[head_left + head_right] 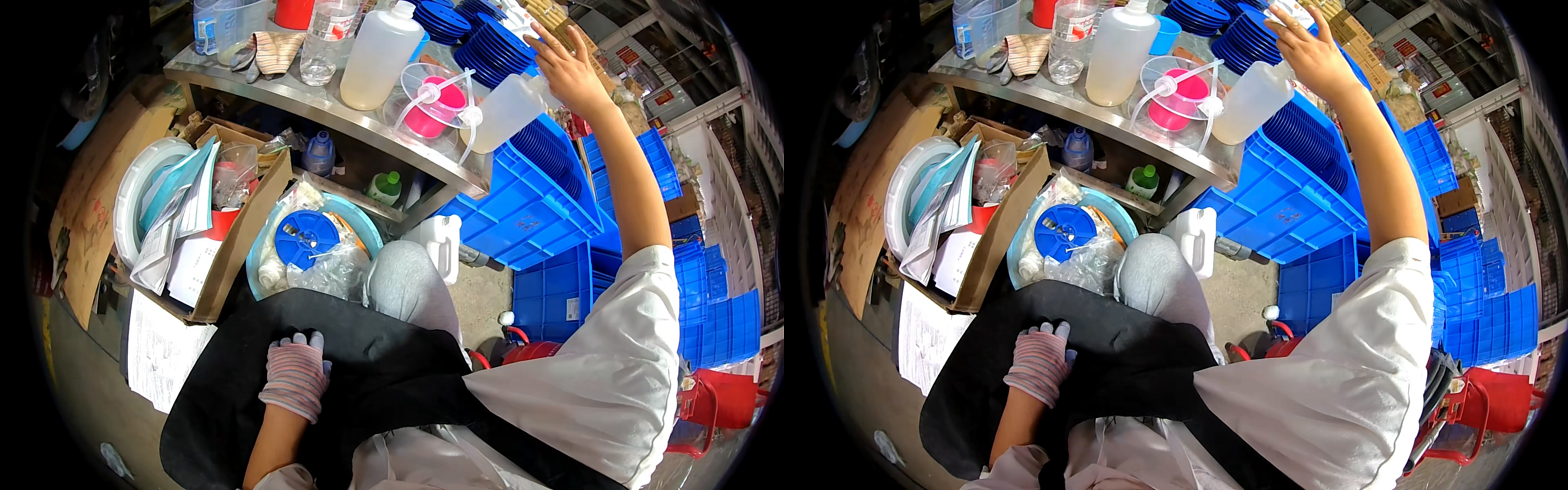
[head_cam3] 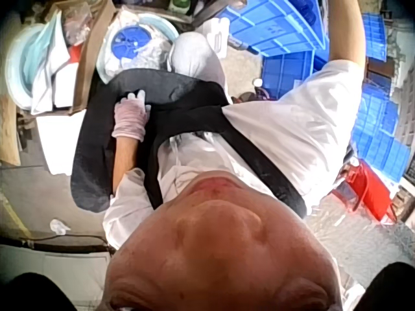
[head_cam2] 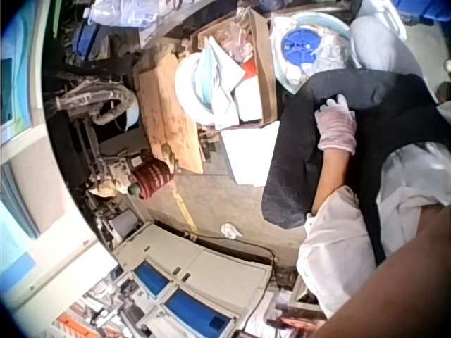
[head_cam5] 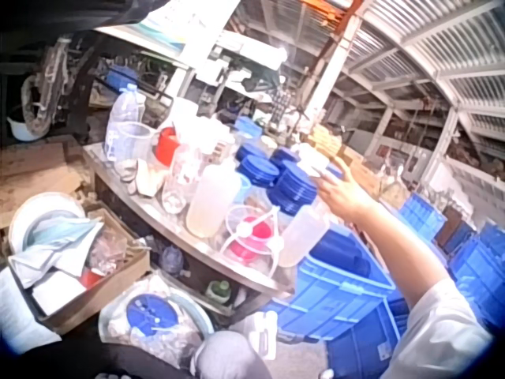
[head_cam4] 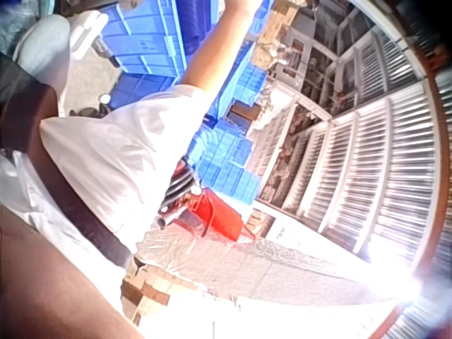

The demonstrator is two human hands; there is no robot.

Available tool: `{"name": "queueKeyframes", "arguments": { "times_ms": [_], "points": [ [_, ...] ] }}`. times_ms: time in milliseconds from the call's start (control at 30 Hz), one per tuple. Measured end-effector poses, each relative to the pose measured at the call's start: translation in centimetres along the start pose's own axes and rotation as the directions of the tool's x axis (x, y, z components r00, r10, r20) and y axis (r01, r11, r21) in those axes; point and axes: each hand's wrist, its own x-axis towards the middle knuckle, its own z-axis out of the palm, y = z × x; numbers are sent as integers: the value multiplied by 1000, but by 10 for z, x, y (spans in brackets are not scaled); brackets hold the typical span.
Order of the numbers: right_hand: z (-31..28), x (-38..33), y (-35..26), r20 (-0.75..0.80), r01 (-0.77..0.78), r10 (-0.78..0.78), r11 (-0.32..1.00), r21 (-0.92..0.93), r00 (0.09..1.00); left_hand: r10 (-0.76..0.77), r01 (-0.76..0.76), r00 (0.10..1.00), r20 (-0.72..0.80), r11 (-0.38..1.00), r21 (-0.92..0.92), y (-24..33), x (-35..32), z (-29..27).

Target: The person walks through a warehouse area and approaches a workbench. They open a large white plastic jug and pour its contents into a small cup, then transfer the liquid into a smaller bottle. The person repeats this process with another jug and bottle, then closes the containers and places them on the bench.

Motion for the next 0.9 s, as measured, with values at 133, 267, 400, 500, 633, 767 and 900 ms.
{"name": "queueKeyframes", "arguments": {
  "times_ms": [133,267,400,500,633,767,900],
  "points": [
    [-1,-4,1,4,-1,1,1000,29,1000,5,-5,1000,-27,1000,-1,-1,0,4],
    [-7,-2,2,9,-5,4,998,68,1000,0,0,1000,-18,1000,-6,-2,-4,3],
    [-6,0,2,4,-10,10,996,93,1000,-13,13,1000,-11,1000,-10,-2,-6,1],
    [-3,-5,3,1,-7,7,995,96,1000,8,-8,1000,-20,1000,-9,-3,-1,4],
    [-10,0,3,31,-27,24,994,104,999,-7,7,999,-39,1000,-11,-3,-7,1],
    [-9,-2,2,38,-31,26,992,123,999,-5,4,1000,-16,1000,-17,-3,-3,3],
    [-11,-2,2,11,-18,17,991,131,1000,4,-4,1000,-9,1000,-11,-2,-4,3]
  ]
}}
